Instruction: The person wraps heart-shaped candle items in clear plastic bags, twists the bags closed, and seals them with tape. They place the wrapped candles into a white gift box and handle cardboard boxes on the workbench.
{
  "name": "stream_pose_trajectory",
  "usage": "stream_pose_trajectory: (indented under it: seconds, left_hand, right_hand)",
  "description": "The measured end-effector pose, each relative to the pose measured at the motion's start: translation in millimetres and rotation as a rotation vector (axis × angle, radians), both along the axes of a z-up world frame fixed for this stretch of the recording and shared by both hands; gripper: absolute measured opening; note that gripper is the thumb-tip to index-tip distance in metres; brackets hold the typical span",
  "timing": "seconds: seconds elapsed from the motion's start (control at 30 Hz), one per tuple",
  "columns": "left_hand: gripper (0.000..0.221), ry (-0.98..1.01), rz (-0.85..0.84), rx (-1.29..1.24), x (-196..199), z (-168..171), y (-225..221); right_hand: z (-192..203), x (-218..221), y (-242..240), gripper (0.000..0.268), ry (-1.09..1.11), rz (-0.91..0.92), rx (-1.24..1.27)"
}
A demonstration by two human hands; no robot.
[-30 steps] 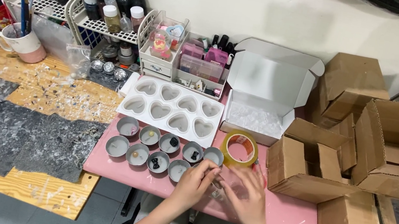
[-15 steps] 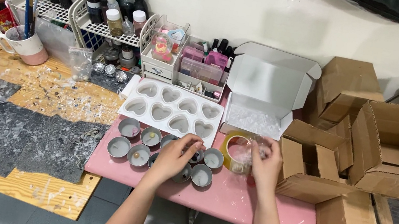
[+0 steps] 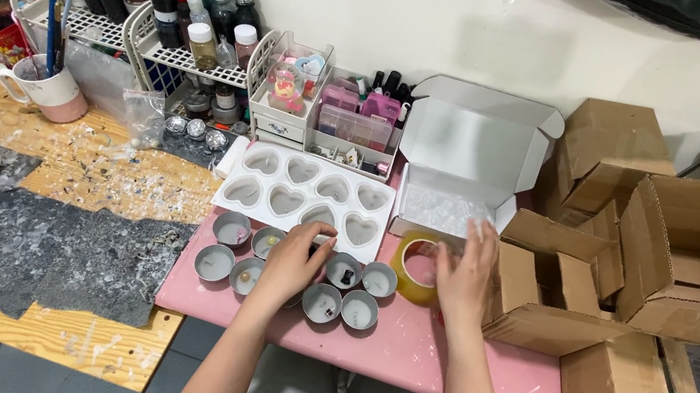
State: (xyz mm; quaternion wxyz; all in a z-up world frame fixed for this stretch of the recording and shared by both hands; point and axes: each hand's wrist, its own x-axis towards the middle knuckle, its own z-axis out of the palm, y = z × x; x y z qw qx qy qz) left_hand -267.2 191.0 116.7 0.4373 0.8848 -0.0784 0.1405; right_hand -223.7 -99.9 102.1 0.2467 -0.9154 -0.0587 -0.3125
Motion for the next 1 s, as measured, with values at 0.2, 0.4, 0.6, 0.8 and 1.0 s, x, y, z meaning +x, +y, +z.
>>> stream_pose_trajectory:
  seconds: [0.2,0.4,0.6,0.8,1.0]
  left_hand:
    - [0.021,-0.177,-0.070,0.145,36.1,-35.6,2.2]
    - [0.028,-0.175,-0.069,0.226,52.7,-44.7,-4.3]
    - [0.041,-0.329,-0.115,0.334,70.6,-66.3,-6.3]
    - [0.049,-0.097,-0.136,0.217,75.3,-78.8,-9.5]
    - [0.043,-0.114,-0.117,0.241,79.1,-84.9,-9.3]
  right_hand:
    - [23.5,-10.0,59.2,0.024,0.233,0.302,0.228]
    - [-19.3,38.0,88.3,0.029,0.398,0.160,-0.110]
    - [-50.8,80.0,92.1,0.042,0.562,0.064,-0.235]
    - [-27.0,72.2,101.2,0.039,0.656,-0.032,-0.205]
    - [-46.2,78.4,92.3,0.031,0.340,0.160,0.138]
